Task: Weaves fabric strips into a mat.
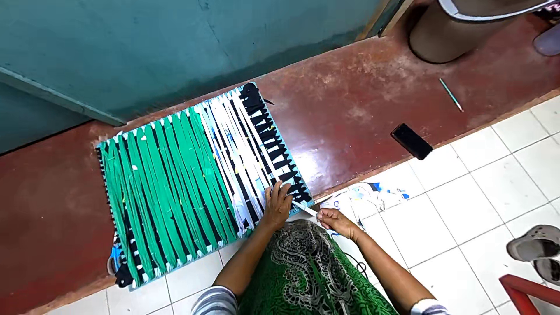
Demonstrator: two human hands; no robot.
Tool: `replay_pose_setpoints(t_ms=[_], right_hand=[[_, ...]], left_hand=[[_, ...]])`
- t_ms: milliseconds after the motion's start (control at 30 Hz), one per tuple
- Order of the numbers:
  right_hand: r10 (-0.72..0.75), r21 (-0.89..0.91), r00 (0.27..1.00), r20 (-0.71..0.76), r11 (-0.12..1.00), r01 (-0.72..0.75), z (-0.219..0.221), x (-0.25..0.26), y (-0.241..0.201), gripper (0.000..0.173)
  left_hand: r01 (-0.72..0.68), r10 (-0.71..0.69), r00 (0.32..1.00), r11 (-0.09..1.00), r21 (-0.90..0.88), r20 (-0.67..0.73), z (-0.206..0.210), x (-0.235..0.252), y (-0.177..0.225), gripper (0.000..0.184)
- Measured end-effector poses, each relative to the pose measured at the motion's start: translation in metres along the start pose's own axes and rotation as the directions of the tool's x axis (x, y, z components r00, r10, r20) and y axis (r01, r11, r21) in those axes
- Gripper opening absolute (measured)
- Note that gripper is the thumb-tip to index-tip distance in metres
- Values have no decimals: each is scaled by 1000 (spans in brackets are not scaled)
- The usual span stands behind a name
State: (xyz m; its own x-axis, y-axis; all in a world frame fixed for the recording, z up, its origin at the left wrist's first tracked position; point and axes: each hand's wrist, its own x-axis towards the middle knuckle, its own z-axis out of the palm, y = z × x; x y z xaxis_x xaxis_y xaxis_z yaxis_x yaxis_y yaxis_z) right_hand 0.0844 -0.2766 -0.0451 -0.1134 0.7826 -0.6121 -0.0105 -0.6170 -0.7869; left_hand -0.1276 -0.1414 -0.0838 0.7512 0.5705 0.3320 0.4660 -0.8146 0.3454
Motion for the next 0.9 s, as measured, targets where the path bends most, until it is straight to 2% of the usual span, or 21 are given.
replay_pose_setpoints(t_ms=[133, 200, 367, 433, 500, 567, 600, 733, 900], right_hand=[[56, -24, 998, 41, 998, -55, 3, 5, 12, 25], [81, -60, 996, 42, 995, -79, 2, 9, 19, 26], [73, -254, 996, 56, 965, -57, -1, 13, 19, 28], [51, -355, 997, 51, 934, -29, -2, 19, 10, 30], [26, -450, 999, 46, 893, -2, -3, 27, 1, 33], [-9, -533, 999, 39, 846, 28, -1, 37, -10, 36], [-21, -572, 999, 38, 819, 39, 1, 42, -17, 37], [-21, -698, 997, 77, 713, 69, 12, 62, -47, 39], [56, -786, 994, 95, 616, 40, 25, 88, -68, 38]], left_hand=[[-14, 17, 999, 998, 60, -43, -2, -27, 32, 8], [3, -3, 1000, 999, 35, -13, 1, -39, 43, 9], [154, -148, 985, 987, -54, 93, 18, -67, 58, 23], [300, -258, 926, 946, -123, 277, 15, -68, 64, 34], [508, -355, 758, 848, -152, 548, 8, -62, 67, 46], [654, -383, 606, 739, -162, 697, 9, -58, 63, 57], [697, -386, 583, 690, -195, 715, 13, -59, 61, 61], [725, -385, 640, 589, -357, 665, 19, -67, 63, 69], [737, -359, 546, 636, -231, 757, 14, -62, 62, 68]])
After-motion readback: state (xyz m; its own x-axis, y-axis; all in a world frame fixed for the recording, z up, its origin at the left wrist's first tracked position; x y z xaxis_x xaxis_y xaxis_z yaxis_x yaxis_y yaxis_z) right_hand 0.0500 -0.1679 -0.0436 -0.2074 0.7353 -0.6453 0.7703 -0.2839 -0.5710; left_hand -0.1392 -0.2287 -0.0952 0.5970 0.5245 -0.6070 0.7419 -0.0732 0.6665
